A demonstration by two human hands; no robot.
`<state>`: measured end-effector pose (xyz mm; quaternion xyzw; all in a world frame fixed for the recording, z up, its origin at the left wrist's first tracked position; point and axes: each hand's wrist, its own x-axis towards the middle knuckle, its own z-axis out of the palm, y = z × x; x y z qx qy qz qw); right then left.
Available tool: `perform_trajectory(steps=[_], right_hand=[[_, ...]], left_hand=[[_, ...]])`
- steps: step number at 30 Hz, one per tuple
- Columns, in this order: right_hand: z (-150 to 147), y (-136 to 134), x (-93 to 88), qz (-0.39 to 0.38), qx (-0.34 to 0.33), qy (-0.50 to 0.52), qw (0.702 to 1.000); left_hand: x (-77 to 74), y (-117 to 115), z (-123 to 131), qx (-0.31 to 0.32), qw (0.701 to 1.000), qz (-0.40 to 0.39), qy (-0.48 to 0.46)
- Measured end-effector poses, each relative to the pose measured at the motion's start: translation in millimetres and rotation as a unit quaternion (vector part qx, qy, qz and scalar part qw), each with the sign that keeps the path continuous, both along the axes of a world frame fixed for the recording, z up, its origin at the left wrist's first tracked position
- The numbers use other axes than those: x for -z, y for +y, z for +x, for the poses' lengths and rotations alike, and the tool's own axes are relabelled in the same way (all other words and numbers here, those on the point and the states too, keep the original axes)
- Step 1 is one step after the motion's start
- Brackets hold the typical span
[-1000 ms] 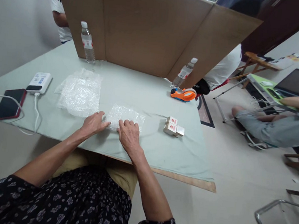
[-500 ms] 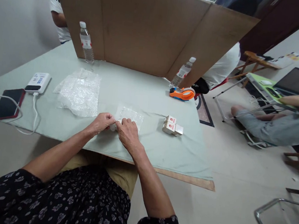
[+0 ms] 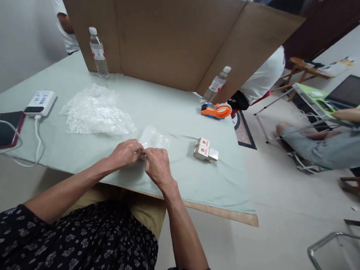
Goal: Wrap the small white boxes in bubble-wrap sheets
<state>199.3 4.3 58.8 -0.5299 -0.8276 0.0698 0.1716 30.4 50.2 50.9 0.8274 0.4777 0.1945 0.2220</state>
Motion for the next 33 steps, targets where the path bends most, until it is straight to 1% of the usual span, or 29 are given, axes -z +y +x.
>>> perform_trajectory(steps=[1,2,4,5,7,8,10,12,13,15,18,21,24,29,33], right_hand=[[4.1,-3.8,3.3,0.022,0.023,0.038,0.999],[9.4,-8.2,7.3,0.049,0.062,0.076,0.994],[22.5,-17.8,16.9,0.083,0.171,0.134,0.973],[29.4,-22.4,22.0,0.077,0.225,0.149,0.96],[40.8,-29.4,31.4,0.023,0.301,0.155,0.941],[44.2,-31.3,35.3,-0.013,0.324,0.153,0.933],[45.1,-31.4,41.7,-0.071,0.348,0.157,0.921],[39.7,-26.7,46.6,-0.095,0.359,0.175,0.912],[35.6,-23.3,48.8,-0.095,0.363,0.19,0.907],[26.8,-15.9,52.9,-0.077,0.365,0.233,0.898],[14.8,-7.7,56.3,-0.049,0.34,0.32,0.883],[3.7,-4.1,54.0,-0.034,0.325,0.376,0.867],[-6.9,-1.2,48.8,-0.02,0.318,0.401,0.859],[-18.4,8.0,43.2,-0.021,0.296,0.412,0.861],[-23.3,13.7,36.4,-0.025,0.281,0.371,0.885]], left_hand=[[1.2,0.0,0.9,0.01,0.999,0.033,0.021],[2.4,0.3,1.4,0.023,0.998,0.056,0.033],[4.5,1.6,1.3,0.05,0.995,0.075,0.032],[5.3,2.2,0.9,0.059,0.995,0.074,0.026],[6.6,3.1,-0.3,0.07,0.995,0.064,0.015],[7.2,3.1,-0.8,0.071,0.996,0.06,0.01],[8.4,2.8,-1.3,0.069,0.996,0.057,0.005],[9.9,2.3,-1.5,0.067,0.996,0.057,0.003],[10.8,2.1,-1.5,0.067,0.996,0.058,0.003],[12.6,1.9,-1.6,0.069,0.996,0.058,0.006],[14.1,1.3,-0.9,0.068,0.996,0.062,0.021],[12.9,-0.3,1.5,0.054,0.996,0.064,0.038],[9.8,-1.8,4.3,0.046,0.996,0.058,0.053],[7.8,0.5,4.5,0.063,0.995,0.051,0.064],[9.4,5.3,2.5,0.077,0.995,0.036,0.056]])
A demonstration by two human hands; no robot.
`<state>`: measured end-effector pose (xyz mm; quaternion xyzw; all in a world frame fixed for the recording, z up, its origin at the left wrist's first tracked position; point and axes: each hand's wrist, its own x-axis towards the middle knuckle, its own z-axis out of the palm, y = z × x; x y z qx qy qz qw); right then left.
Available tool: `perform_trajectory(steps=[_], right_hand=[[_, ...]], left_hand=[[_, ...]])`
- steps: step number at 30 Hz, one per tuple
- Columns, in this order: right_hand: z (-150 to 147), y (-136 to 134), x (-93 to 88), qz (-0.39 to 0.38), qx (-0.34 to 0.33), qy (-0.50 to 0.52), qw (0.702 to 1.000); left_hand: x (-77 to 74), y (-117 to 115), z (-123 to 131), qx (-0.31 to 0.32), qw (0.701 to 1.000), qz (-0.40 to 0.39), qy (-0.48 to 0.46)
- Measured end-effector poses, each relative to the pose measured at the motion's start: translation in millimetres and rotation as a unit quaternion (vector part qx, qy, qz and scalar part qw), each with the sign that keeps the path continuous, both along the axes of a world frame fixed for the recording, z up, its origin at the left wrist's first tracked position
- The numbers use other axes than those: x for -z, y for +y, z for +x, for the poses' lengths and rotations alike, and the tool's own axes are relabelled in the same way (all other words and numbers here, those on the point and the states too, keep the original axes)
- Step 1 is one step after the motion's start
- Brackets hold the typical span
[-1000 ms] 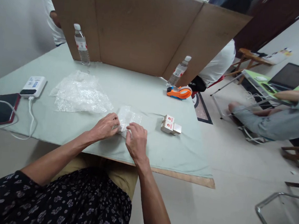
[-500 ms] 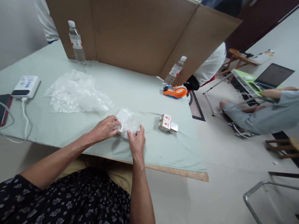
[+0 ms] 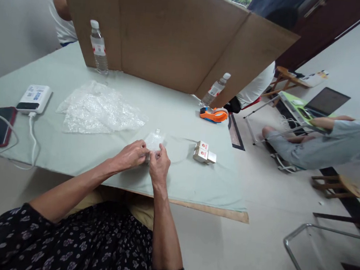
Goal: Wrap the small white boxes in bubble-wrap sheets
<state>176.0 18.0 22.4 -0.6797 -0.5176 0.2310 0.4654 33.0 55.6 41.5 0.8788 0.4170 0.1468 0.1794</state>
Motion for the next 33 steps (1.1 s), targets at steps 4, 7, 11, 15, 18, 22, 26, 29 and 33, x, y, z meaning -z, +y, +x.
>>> perform_trajectory(steps=[4,7,11,15,18,22,26,29,33], right_hand=[[1.5,0.1,-8.5,-0.031,-0.039,-0.041,0.998],[10.5,-3.2,-12.5,-0.063,-0.105,0.002,0.993],[23.5,-5.5,-18.5,-0.083,-0.209,0.031,0.974],[23.3,4.2,-28.9,-0.098,-0.269,-0.113,0.951],[19.0,14.9,-36.3,-0.111,-0.288,-0.216,0.926],[25.4,19.9,-36.2,-0.116,-0.309,-0.193,0.924],[46.0,15.9,-21.0,-0.071,-0.287,0.044,0.954],[55.6,18.0,-6.3,-0.013,-0.171,0.081,0.982],[53.3,29.4,5.9,-0.01,-0.159,-0.057,0.986]], left_hand=[[1.9,1.6,0.6,0.009,1.0,-0.017,-0.018],[5.0,-0.5,2.1,0.004,0.998,-0.03,-0.048],[8.7,-3.0,1.5,-0.019,0.992,-0.043,-0.121],[6.5,-0.4,-0.6,-0.047,0.968,-0.125,-0.211],[4.1,2.8,2.7,-0.113,0.939,-0.213,-0.244],[8.7,5.0,10.5,-0.148,0.938,-0.185,-0.254],[17.9,7.3,11.1,-0.123,0.944,-0.178,-0.25],[20.2,7.2,9.3,-0.11,0.95,-0.17,-0.236],[13.0,1.1,11.5,-0.089,0.975,-0.106,-0.172]])
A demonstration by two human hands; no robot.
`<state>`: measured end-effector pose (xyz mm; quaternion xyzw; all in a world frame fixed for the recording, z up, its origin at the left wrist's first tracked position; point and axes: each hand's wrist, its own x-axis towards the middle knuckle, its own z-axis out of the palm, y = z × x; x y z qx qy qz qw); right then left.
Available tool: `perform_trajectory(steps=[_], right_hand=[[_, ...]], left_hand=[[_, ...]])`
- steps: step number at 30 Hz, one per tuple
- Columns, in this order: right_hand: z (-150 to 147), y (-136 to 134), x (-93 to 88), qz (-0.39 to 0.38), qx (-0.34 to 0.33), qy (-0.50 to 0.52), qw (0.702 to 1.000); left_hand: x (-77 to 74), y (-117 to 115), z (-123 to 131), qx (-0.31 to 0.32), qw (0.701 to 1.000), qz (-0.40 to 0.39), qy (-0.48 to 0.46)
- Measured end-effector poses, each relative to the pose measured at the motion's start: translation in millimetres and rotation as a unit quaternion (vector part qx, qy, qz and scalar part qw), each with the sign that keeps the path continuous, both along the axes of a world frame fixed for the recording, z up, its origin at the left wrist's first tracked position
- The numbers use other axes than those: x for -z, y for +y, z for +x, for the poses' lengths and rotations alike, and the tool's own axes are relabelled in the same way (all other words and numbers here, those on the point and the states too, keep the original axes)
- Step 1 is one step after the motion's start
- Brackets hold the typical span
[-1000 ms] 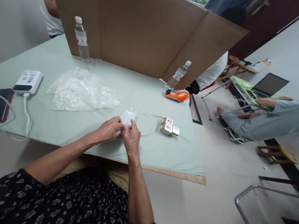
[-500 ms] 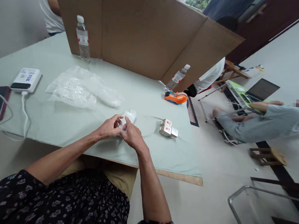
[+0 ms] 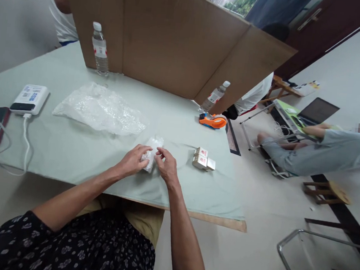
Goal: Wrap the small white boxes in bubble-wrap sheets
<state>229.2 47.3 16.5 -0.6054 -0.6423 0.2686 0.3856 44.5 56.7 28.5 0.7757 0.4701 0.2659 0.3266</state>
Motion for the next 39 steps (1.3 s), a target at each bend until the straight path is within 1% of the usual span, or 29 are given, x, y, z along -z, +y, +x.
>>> perform_trajectory(steps=[3,6,7,8,9,12,13,14,16,18,21,24,27,30,31,33,35,36,38,39], right_hand=[[-2.8,6.5,2.4,0.01,-0.022,-0.068,0.997],[-0.6,8.0,2.6,0.006,-0.051,-0.071,0.996],[1.2,8.0,2.8,0.003,-0.048,-0.06,0.997],[3.2,8.1,3.1,0.001,-0.031,-0.043,0.999],[5.4,8.6,3.5,-0.003,0.0,-0.021,1.0],[11.0,13.7,5.4,-0.042,0.117,0.052,0.991],[11.8,16.8,6.1,-0.066,0.138,0.067,0.986],[11.8,20.5,6.8,-0.09,0.145,0.075,0.983],[9.7,29.7,8.1,-0.128,0.134,0.075,0.98],[5.6,40.0,9.3,-0.15,0.114,0.072,0.979],[-0.8,53.4,10.0,-0.162,0.087,0.075,0.98],[-5.4,58.8,7.8,-0.151,0.063,0.088,0.983],[-9.7,54.0,3.2,-0.126,0.047,0.109,0.985],[-14.8,40.8,-1.9,-0.087,0.035,0.147,0.985],[-16.5,35.1,-3.4,-0.071,0.026,0.163,0.984],[-19.7,22.4,-5.9,-0.042,0.004,0.186,0.982],[-22.4,9.2,-7.9,-0.023,-0.014,0.177,0.984],[-23.3,2.9,-8.6,-0.014,-0.019,0.165,0.986],[-24.2,-8.4,-10.1,0.007,-0.027,0.137,0.99],[-24.0,-13.3,-11.0,0.017,-0.032,0.123,0.992]], left_hand=[[-7.9,-4.9,3.3,0.036,0.992,0.077,0.097],[-10.8,-4.9,4.8,0.08,0.976,0.128,0.156],[-10.4,-4.0,4.8,0.089,0.973,0.136,0.165],[-9.6,-3.0,4.5,0.093,0.971,0.14,0.169],[-8.5,-2.0,4.1,0.094,0.971,0.142,0.17],[-6.1,-0.2,2.9,0.088,0.973,0.133,0.164],[-6.0,-0.2,2.7,0.087,0.974,0.13,0.161],[-6.4,-0.3,2.5,0.088,0.975,0.127,0.161],[-8.0,-0.9,2.5,0.089,0.975,0.122,0.163],[-10.2,-1.4,2.6,0.09,0.976,0.116,0.163],[-11.8,-1.1,2.2,0.093,0.978,0.101,0.158],[-10.0,0.6,1.1,0.092,0.982,0.08,0.147],[-6.2,2.9,-0.2,0.08,0.987,0.06,0.125],[-1.7,3.6,-0.7,0.064,0.993,0.046,0.089],[0.0,3.2,-0.7,0.046,0.995,0.04,0.073],[3.8,1.3,-0.8,-0.011,0.999,0.027,0.038],[7.8,-1.2,-1.2,-0.073,0.997,0.018,0.011],[9.6,-2.2,-1.7,-0.094,0.995,0.019,-0.002],[12.5,-3.2,-3.4,-0.103,0.994,0.028,-0.024],[13.4,-2.9,-4.5,-0.093,0.994,0.036,-0.033]])
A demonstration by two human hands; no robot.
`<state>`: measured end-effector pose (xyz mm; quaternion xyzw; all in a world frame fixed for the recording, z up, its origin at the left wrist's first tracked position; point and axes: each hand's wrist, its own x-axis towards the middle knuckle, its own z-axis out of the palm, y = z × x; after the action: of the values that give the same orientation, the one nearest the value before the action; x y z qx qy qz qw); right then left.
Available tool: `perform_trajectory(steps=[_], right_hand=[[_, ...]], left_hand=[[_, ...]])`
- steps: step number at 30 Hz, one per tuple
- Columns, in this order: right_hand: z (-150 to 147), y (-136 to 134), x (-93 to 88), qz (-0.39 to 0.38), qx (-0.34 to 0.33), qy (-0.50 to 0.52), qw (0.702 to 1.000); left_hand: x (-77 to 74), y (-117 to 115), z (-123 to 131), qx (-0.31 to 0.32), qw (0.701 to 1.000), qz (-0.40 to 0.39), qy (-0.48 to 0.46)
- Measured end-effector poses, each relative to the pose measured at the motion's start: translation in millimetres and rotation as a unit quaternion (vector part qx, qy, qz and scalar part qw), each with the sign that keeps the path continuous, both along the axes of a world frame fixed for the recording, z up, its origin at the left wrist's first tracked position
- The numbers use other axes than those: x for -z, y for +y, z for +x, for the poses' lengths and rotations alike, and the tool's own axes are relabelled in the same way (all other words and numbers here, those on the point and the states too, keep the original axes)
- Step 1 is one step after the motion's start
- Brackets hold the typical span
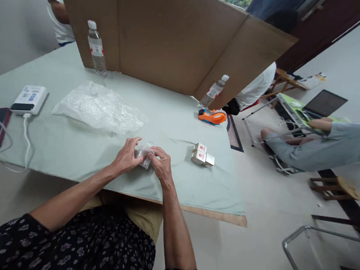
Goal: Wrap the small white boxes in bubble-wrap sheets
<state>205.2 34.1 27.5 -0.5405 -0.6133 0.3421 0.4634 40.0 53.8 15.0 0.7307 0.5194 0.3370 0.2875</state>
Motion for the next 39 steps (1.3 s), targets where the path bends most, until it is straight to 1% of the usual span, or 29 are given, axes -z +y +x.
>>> perform_trajectory(steps=[4,8,10,12,15,17,20,22,24,26,28,30,32,35,39], right_hand=[[5.4,-15.5,-4.5,0.029,-0.04,-0.084,0.995],[10.4,-28.0,-3.2,0.055,-0.084,-0.185,0.978],[9.2,-32.1,1.6,0.071,-0.083,-0.211,0.971],[6.2,-33.0,6.8,0.083,-0.061,-0.217,0.971],[2.5,-27.2,10.0,0.082,-0.023,-0.182,0.98],[1.6,-20.3,9.3,0.058,0.001,-0.135,0.989],[0.1,-11.6,8.6,-0.027,0.023,-0.037,0.999],[-1.9,-10.1,9.6,-0.084,0.021,0.025,0.996],[-3.6,-11.8,10.7,-0.121,0.016,0.065,0.99],[-3.7,-14.0,10.6,-0.143,0.002,0.072,0.987],[-2.2,-13.5,9.2,-0.147,-0.014,0.056,0.987],[-0.5,-8.9,7.2,-0.127,-0.013,0.044,0.991],[0.2,-0.9,5.3,-0.105,-0.006,0.046,0.993],[-1.1,13.1,2.2,-0.094,0.001,0.054,0.994],[-2.2,26.1,-6.4,-0.081,0.017,0.073,0.994]], left_hand=[[-0.1,4.0,-4.8,0.062,0.998,0.009,0.008],[-2.5,7.0,-6.6,0.075,0.997,0.004,0.034],[-3.0,7.6,-7.2,0.084,0.996,-0.002,0.031],[-2.7,8.5,-9.7,0.097,0.995,-0.013,0.018],[-2.3,10.9,-19.0,0.133,0.99,-0.033,-0.015],[-2.8,12.8,-27.2,0.169,0.984,-0.049,-0.033],[-5.5,13.9,-35.9,0.193,0.977,-0.077,-0.052],[-7.7,12.7,-37.8,0.201,0.969,-0.119,-0.083],[-9.4,10.5,-37.5,0.217,0.951,-0.175,-0.131],[-9.9,8.3,-36.3,0.225,0.932,-0.218,-0.183],[-9.2,7.0,-35.0,0.22,0.921,-0.236,-0.22],[-7.4,7.0,-33.8,0.211,0.917,-0.243,-0.235],[-4.4,7.7,-33.0,0.208,0.919,-0.243,-0.231],[1.2,8.9,-32.3,0.198,0.923,-0.244,-0.221],[6.9,9.9,-32.3,0.187,0.918,-0.259,-0.236]])
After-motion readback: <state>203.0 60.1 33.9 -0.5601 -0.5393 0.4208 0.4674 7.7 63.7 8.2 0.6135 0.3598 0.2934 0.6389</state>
